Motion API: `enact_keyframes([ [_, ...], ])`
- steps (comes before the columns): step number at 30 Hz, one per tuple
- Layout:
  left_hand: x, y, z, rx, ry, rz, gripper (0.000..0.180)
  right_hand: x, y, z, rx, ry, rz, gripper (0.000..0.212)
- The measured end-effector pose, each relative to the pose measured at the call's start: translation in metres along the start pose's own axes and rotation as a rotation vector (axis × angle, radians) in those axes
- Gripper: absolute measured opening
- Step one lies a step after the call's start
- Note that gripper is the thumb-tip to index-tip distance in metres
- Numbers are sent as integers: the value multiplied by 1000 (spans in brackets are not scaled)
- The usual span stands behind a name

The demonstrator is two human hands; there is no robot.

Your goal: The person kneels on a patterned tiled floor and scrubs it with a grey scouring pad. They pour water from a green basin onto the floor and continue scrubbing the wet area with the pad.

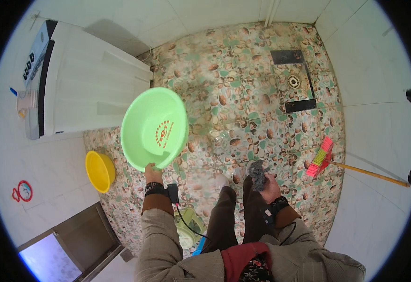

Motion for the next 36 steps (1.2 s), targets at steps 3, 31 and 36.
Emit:
enact_keyframes([
  [3, -30, -9, 51, -63, -139, 17, 25, 0, 18, -13, -37, 45, 65, 40],
  [31, 48, 52, -29, 350, -268, -372, 18, -8, -25, 35, -18, 13, -97, 40],
  [36, -8, 65, 65, 813, -439, 39, 10, 1, -24, 34, -127, 85, -54, 41],
])
Point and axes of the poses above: each hand's wrist, its own x-axis towards the middle knuckle, its own y-axis out of the palm, z = x × y, the point moved 6 cm from there along x, towards the middle knuckle, and after that the axes turned 10 degrees about z, right-handed, at the moved point
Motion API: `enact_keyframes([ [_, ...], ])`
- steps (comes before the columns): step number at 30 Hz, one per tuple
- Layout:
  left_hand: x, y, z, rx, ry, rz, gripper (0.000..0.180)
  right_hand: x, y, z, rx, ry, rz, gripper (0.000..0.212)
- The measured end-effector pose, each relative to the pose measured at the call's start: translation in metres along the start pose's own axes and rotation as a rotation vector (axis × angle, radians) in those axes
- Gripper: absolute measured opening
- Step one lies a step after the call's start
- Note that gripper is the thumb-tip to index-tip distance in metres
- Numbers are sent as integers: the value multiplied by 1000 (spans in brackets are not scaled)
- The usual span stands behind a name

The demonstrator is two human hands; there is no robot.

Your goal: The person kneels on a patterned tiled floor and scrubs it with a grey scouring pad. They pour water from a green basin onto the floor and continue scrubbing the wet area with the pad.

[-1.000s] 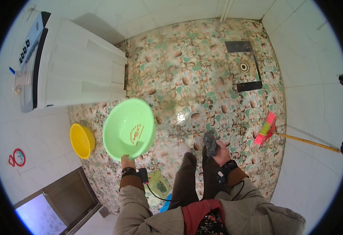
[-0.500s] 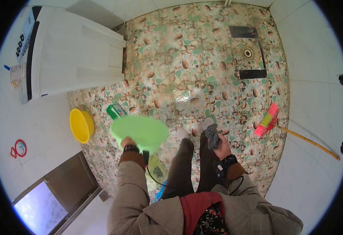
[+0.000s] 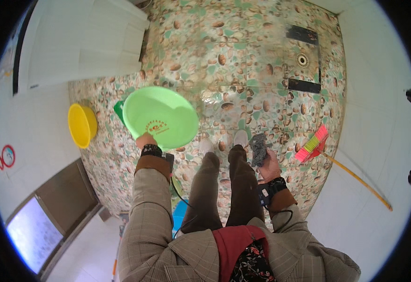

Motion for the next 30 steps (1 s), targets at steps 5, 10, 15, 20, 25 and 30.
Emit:
enact_keyframes([
  [5, -13, 147, 89, 47, -32, 264, 14, 25, -2, -18, -121, 88, -24, 41],
  [10, -13, 295, 152, 124, -63, 709, 26, 67, 7, -38, -397, 135, 20, 42],
  [15, -42, 361, 174, -1065, -473, 566, 33, 95, 18, -65, -440, 208, 4, 44],
  [20, -36, 405, 170, -2230, -744, 228, 47, 110, 15, -87, -530, 242, 7, 45],
  [25, -8, 409, 163, -1884, -630, 553, 51, 118, 3, -103, -510, 251, -24, 46],
  [30, -18, 297, 73, -1598, -137, 568, 51, 119, 24, -124, -395, 249, 45, 41],
])
Point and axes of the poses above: each hand's wrist, its own x-axis towards the middle knuckle, its own y-axis out of the palm, z = x × y, the point moved 6 cm from there along x, towards the middle knuckle, and after that the axes turned 10 degrees about z, right-handed, at the moved point
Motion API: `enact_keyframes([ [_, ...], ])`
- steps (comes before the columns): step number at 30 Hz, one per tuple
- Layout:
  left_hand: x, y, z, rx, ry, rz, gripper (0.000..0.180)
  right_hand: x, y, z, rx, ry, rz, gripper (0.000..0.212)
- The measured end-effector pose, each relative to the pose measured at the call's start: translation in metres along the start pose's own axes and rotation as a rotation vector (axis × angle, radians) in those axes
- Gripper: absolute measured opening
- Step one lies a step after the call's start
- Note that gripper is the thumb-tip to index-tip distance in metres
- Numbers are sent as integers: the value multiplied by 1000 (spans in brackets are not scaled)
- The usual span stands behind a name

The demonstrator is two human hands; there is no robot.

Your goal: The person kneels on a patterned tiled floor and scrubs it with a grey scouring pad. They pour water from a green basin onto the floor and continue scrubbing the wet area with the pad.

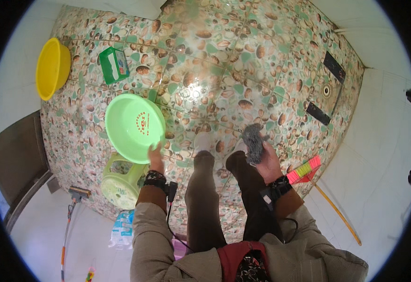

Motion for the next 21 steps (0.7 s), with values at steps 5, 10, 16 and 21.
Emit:
enact_keyframes([
  [5, -98, 190, -105, -136, -6, 800, 52, -4, 37, -2, 124, -41, 48, 39],
  [10, -169, 280, -144, -395, -230, 905, 41, -26, 50, 14, 232, -38, 68, 39],
  [16, -184, 313, -152, -220, -34, 751, 26, -50, 45, 54, -421, -57, 12, 49],
  [21, -126, 267, -201, -171, 224, 424, 17, -61, 14, 89, -472, -155, -16, 53],
])
Point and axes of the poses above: each hand's wrist, its own x-axis towards the middle knuckle, its own y-axis out of the palm, z = x × y, the point moved 6 cm from there along x, towards the middle knuckle, and after that the axes turned 10 degrees about z, right-handed, at the moved point
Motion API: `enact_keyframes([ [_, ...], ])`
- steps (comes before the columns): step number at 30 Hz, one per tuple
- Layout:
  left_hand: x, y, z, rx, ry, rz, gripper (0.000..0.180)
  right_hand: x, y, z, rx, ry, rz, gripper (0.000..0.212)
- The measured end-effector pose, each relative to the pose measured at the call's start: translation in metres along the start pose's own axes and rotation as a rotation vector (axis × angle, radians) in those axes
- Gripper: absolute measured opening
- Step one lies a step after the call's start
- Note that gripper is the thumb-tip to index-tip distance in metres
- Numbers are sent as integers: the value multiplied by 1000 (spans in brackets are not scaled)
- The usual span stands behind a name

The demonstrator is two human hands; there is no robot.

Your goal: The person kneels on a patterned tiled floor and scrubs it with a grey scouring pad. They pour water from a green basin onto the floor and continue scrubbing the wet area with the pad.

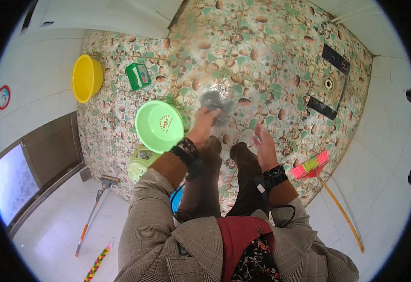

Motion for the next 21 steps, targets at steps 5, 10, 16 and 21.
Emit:
enact_keyframes([
  [5, 39, -139, -72, 925, -17, -555, 49, -7, -84, 5, 21, 103, -305, 48],
  [10, 50, -212, -98, 1280, -3, -754, 36, 10, -103, 27, 118, 66, -470, 41],
  [16, 110, -226, -112, 1248, -167, -744, 30, 53, -16, 63, -42, 158, -287, 44],
  [21, 174, -241, -117, 1282, -228, -795, 31, 114, 23, 61, -125, 203, -146, 43],
])
Point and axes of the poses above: each hand's wrist, its own x-axis towards the middle knuckle, its own y-axis out of the palm, z = x × y, the point moved 6 cm from there along x, towards the middle knuckle, and after that the axes turned 10 degrees about z, right-handed, at the moved point
